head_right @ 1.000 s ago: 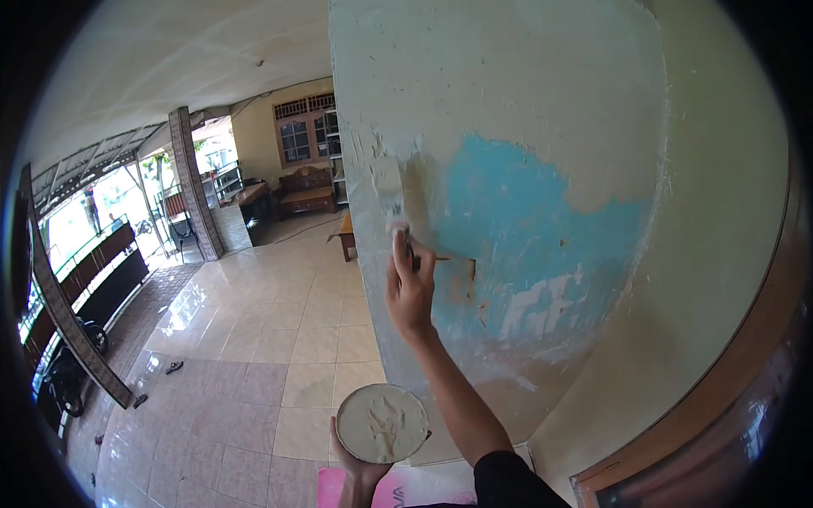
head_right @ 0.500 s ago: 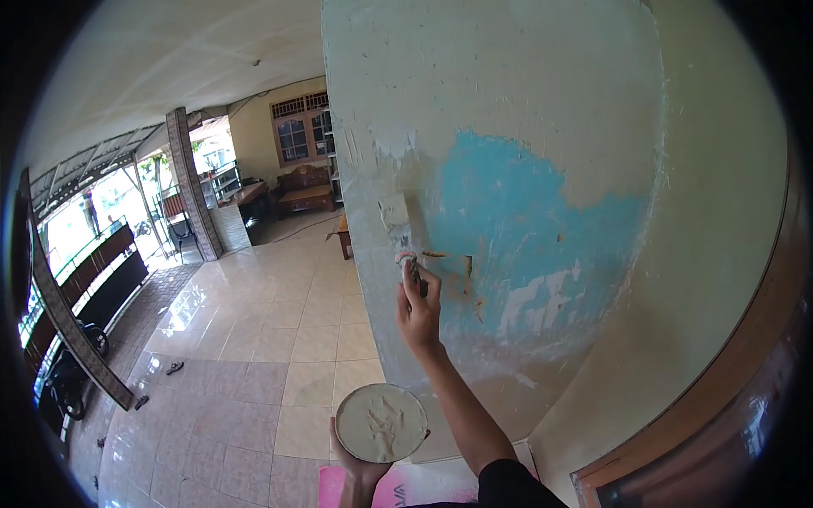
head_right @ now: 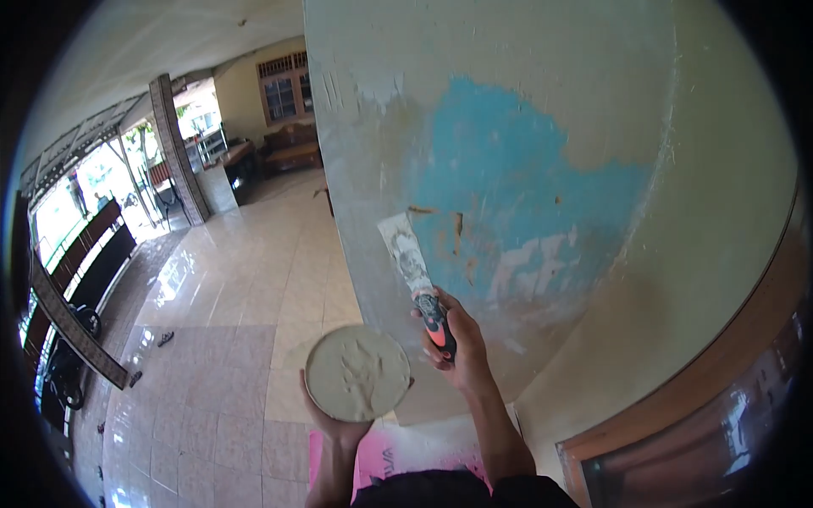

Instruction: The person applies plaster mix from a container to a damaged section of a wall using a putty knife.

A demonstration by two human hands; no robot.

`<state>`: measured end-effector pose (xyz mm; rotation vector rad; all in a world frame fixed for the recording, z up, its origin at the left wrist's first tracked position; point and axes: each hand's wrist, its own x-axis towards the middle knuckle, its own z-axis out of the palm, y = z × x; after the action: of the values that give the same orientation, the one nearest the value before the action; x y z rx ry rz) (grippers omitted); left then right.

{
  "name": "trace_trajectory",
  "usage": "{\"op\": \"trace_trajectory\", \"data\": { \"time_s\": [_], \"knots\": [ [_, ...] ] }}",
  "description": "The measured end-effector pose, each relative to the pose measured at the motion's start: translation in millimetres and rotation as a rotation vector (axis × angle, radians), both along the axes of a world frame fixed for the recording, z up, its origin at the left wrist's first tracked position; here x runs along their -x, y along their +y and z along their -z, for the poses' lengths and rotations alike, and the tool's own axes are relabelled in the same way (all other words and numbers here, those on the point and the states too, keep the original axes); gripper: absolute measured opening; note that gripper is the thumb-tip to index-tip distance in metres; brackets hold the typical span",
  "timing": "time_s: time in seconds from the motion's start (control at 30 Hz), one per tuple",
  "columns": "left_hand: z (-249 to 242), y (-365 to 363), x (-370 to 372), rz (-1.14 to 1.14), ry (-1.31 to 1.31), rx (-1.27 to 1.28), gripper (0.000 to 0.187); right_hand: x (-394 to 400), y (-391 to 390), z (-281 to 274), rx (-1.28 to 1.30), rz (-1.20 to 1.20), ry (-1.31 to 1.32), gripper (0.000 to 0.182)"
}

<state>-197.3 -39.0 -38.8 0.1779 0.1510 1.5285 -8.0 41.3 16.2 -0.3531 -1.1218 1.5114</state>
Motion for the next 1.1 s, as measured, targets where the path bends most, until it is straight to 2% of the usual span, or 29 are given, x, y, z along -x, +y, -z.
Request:
{"op": "trace_trajectory", "data": {
  "time_s": [0.03, 0.07, 0.13, 0.17, 0.27, 0.33, 0.43, 0.5, 0.7, 0.87, 0.93, 0.97, 1.03, 1.07, 1.1],
  "knots": [
    [-6, 0, -2, 0.004, -0.008, 0.028, 0.085, -7, -12, 8, -0.009, 0.036, -0.05, 0.05],
    [-13, 0, -3, 0.033, -0.044, -0.02, 0.084, -14, -25, 16, 0.02, 0.039, -0.058, 0.05],
    [-20, 0, -5, 0.066, -0.089, -0.043, 0.083, -23, -54, 33, -0.173, 0.376, -0.493, 0.042],
    [-20, 1, -6, 0.051, -0.12, 0.006, 0.082, -26, -60, 41, -0.439, 0.5, -0.574, 0.037],
    [-23, 16, -23, 0.057, -0.159, 0.075, 0.079, -46, -84, 62, -0.485, 0.579, -0.766, 0.036],
    [-21, 20, -35, 0.102, -0.194, -0.003, 0.075, -53, -96, 70, -0.453, 0.607, -0.812, 0.038],
    [-20, 26, -54, 0.125, -0.193, 0.024, 0.075, -69, -101, 75, -0.545, 0.737, -0.907, 0.038],
    [-18, 30, -64, 0.148, -0.193, 0.031, 0.075, -85, -102, 72, -0.703, 0.831, -0.996, 0.034],
    [-19, 38, -82, 0.218, -0.264, -0.034, 0.073, -134, -119, 75, -0.699, 0.823, -1.168, 0.03],
    [-16, 43, -91, 0.156, -0.158, 0.076, 0.078, -168, -134, 78, -0.629, 0.796, -1.195, 0.031],
    [-17, 42, -93, 0.163, -0.139, 0.063, 0.079, -170, -134, 83, -0.503, 0.906, -1.0, 0.031],
    [-18, 41, -94, 0.171, -0.117, 0.048, 0.079, -168, -132, 81, -0.504, 0.906, -1.002, 0.031],
    [-14, 39, -96, 0.201, -0.162, 0.013, 0.078, -159, -122, 74, -0.423, 0.894, -0.79, 0.03],
    [-12, 39, -97, 0.23, -0.205, -0.021, 0.076, -155, -119, 69, -0.427, 0.895, -0.785, 0.03],
    [-10, 38, -98, 0.227, -0.203, -0.026, 0.076, -151, -118, 61, -0.272, 0.803, -0.686, 0.028]
  ]
}}
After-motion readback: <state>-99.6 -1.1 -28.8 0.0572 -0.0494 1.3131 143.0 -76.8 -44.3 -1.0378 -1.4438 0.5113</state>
